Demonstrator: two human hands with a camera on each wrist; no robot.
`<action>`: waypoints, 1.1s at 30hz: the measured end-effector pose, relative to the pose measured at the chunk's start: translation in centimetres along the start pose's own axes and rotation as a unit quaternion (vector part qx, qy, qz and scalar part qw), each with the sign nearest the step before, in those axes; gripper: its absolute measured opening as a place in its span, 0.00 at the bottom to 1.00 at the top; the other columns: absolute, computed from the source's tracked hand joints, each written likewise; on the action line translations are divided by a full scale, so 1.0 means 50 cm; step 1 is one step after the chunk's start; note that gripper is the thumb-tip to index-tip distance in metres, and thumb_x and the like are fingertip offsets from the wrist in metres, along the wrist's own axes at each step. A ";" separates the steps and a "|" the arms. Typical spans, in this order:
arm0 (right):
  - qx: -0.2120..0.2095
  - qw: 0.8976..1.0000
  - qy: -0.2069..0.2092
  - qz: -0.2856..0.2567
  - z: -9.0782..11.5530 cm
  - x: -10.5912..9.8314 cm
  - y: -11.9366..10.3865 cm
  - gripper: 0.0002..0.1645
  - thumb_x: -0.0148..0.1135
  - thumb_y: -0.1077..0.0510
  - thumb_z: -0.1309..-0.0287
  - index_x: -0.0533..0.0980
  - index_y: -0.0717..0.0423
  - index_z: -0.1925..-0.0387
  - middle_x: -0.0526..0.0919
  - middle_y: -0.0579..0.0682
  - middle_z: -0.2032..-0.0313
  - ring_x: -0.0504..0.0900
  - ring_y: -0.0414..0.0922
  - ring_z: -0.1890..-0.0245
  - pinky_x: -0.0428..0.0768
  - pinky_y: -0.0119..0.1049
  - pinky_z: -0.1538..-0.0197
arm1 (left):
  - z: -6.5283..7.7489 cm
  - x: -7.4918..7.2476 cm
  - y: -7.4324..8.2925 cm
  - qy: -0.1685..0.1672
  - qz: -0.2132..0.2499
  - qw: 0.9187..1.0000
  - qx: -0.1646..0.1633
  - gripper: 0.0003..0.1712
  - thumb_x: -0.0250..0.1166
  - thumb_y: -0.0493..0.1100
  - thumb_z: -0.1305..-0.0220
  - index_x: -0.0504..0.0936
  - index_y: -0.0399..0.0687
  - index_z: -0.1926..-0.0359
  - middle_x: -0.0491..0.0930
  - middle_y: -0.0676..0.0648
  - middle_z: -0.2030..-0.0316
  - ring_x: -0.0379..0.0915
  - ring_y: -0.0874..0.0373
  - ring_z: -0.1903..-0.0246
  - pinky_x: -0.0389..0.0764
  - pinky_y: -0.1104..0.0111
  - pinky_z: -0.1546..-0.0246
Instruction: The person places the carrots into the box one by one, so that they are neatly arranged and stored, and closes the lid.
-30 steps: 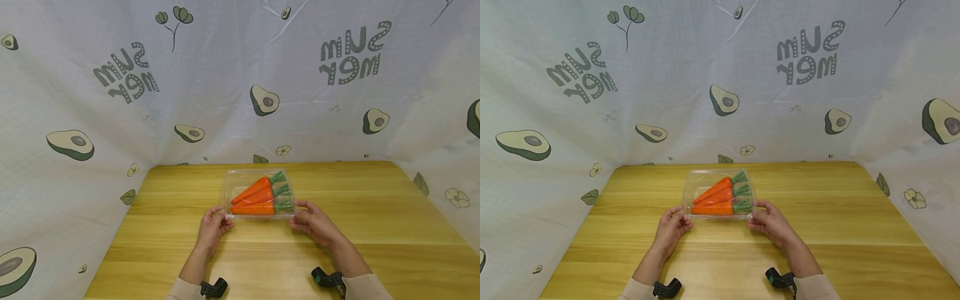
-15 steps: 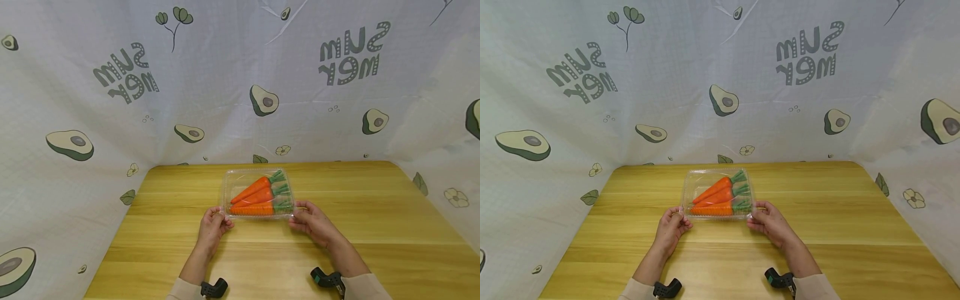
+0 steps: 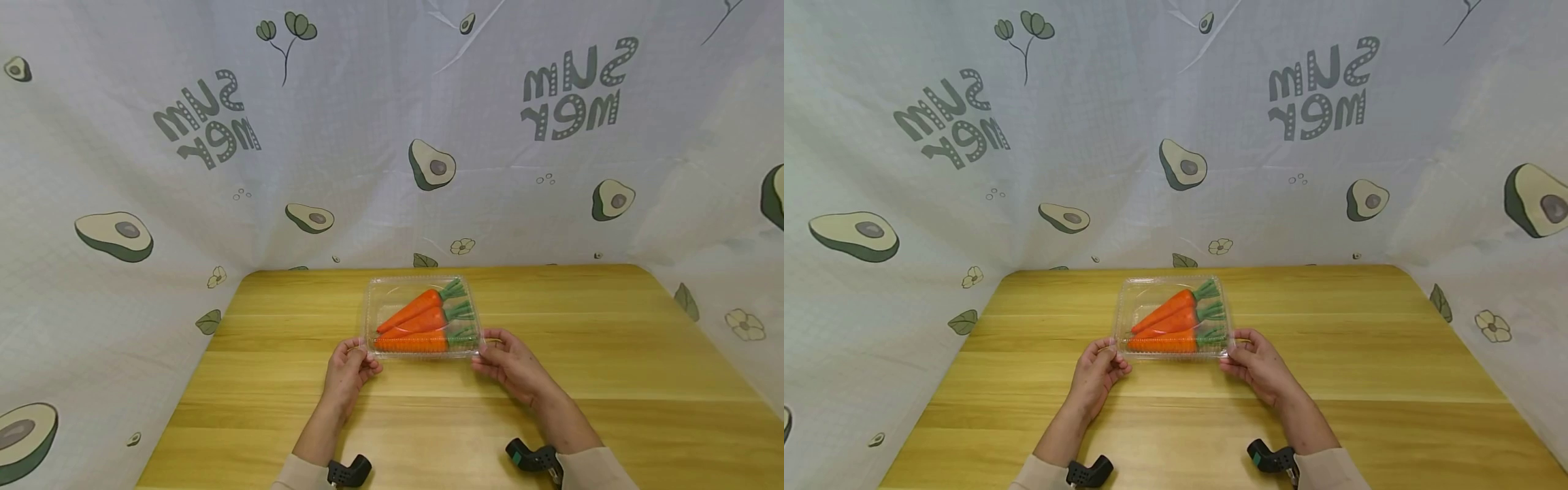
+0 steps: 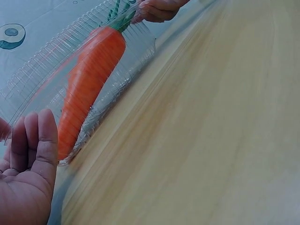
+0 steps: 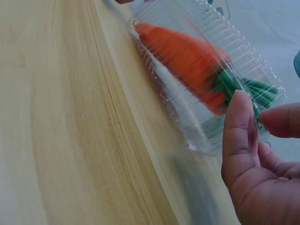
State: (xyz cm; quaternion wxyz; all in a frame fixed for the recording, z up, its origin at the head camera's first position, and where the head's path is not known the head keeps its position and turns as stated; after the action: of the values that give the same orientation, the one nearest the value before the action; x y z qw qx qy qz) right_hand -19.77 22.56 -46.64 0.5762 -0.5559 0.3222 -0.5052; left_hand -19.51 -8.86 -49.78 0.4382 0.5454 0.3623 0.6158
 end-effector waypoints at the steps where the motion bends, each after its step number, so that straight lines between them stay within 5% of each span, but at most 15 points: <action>1: 0.000 1.000 -0.001 0.001 0.000 0.000 0.000 0.27 0.49 0.66 0.25 0.51 0.73 0.34 0.78 0.49 0.58 0.85 0.37 0.60 0.87 0.30 0.52 | 0.000 0.000 0.000 0.000 0.000 1.000 0.000 0.09 0.50 0.35 0.25 0.65 0.38 0.48 0.75 0.50 0.69 0.77 0.63 0.69 0.86 0.70 0.61; 27: 0.004 1.000 0.014 0.005 -0.015 0.005 0.008 0.25 0.49 0.66 0.25 0.53 0.71 0.35 0.78 0.47 0.57 0.84 0.37 0.61 0.86 0.28 0.54 | -0.001 -0.009 0.001 0.010 -0.005 1.000 -0.007 0.11 0.50 0.35 0.26 0.65 0.38 0.46 0.74 0.51 0.70 0.77 0.63 0.69 0.86 0.71 0.61; 33: 0.028 0.999 0.002 -0.031 -0.007 0.001 0.008 0.16 0.50 0.61 0.24 0.62 0.59 0.40 0.81 0.44 0.58 0.84 0.37 0.61 0.86 0.31 0.52 | 0.007 -0.013 0.007 0.008 -0.024 1.000 -0.019 0.13 0.53 0.41 0.24 0.66 0.39 0.46 0.73 0.50 0.68 0.77 0.62 0.69 0.86 0.70 0.60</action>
State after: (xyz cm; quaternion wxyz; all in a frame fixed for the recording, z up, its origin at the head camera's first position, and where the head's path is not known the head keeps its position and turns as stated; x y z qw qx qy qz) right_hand -20.00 22.37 -47.10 0.5752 -0.5482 0.2913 -0.5326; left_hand -19.22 -9.59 -49.62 0.4597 0.5234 0.3671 0.6164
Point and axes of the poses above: each hand's wrist, its own z-axis away from the middle knuckle, its own x-axis out of the palm, y = z × x, the point moved 1 cm from there along -z, towards the middle knuckle
